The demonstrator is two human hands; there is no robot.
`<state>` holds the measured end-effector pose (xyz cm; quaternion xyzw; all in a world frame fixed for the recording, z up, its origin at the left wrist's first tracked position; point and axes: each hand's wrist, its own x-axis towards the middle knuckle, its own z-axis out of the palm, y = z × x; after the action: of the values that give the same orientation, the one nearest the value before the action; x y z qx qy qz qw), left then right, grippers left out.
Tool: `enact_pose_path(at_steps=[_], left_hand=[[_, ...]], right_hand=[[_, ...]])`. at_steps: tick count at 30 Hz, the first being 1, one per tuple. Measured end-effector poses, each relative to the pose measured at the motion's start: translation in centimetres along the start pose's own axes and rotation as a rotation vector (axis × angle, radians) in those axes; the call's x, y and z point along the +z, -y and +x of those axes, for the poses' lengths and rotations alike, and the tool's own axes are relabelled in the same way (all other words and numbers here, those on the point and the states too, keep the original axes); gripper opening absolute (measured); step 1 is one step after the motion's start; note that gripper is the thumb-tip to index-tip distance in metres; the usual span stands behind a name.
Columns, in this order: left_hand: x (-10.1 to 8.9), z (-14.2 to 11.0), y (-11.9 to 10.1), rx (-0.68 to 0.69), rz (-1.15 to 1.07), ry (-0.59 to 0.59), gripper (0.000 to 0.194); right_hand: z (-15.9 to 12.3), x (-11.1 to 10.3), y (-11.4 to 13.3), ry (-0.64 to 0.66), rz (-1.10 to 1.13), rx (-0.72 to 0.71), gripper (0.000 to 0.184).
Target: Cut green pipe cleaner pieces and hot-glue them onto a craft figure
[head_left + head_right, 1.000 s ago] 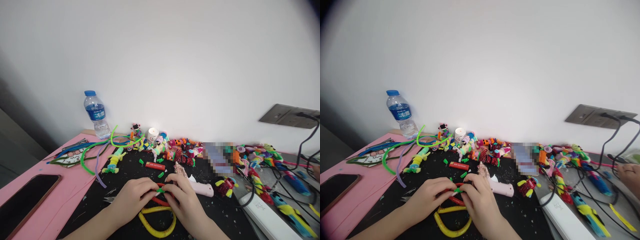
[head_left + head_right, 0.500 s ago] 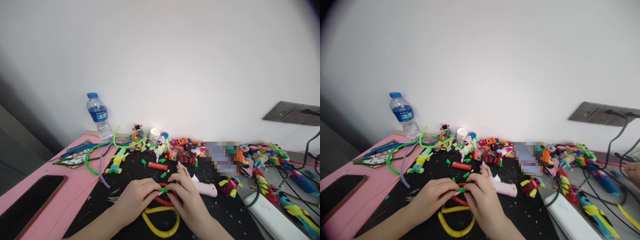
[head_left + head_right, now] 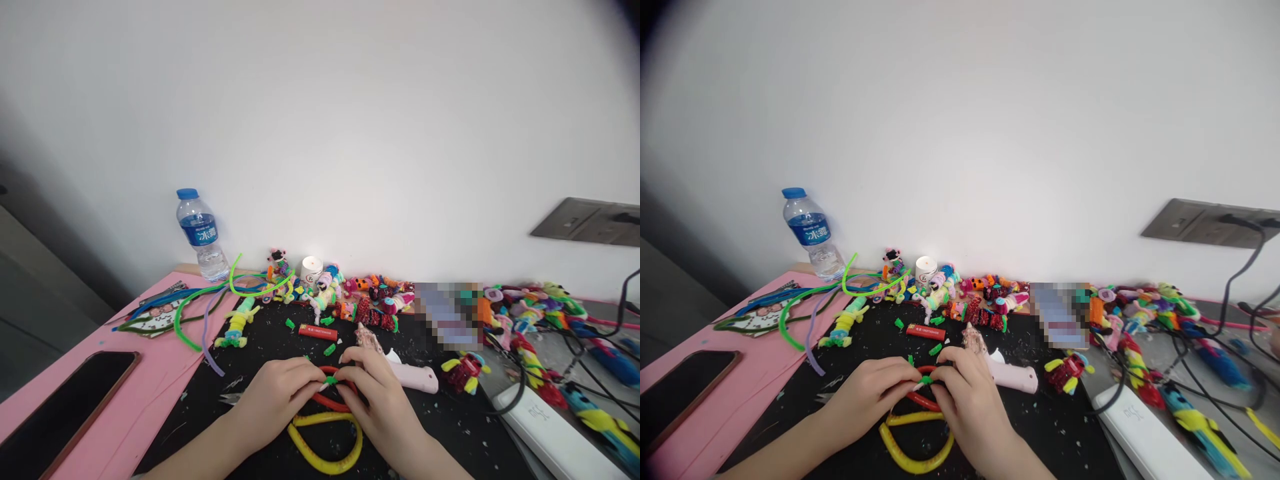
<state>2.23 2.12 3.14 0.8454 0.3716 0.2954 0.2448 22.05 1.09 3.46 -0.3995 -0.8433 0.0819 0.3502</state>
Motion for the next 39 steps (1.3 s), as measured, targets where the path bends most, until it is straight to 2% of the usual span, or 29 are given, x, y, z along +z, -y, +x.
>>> enact_pose_path(at_steps=[27,39], left_hand=[[0.05,-0.04,0.28,0.032,0.014,0.036,0.015],[-0.21,0.24,-0.13,-0.053,-0.024,0.045,0.012]], right_hand=[[-0.21,0.16,-0.31,0.058,0.048,0.015,0.014],[-0.18,-0.01,-0.39,0.065,0.052,0.027,0.014]])
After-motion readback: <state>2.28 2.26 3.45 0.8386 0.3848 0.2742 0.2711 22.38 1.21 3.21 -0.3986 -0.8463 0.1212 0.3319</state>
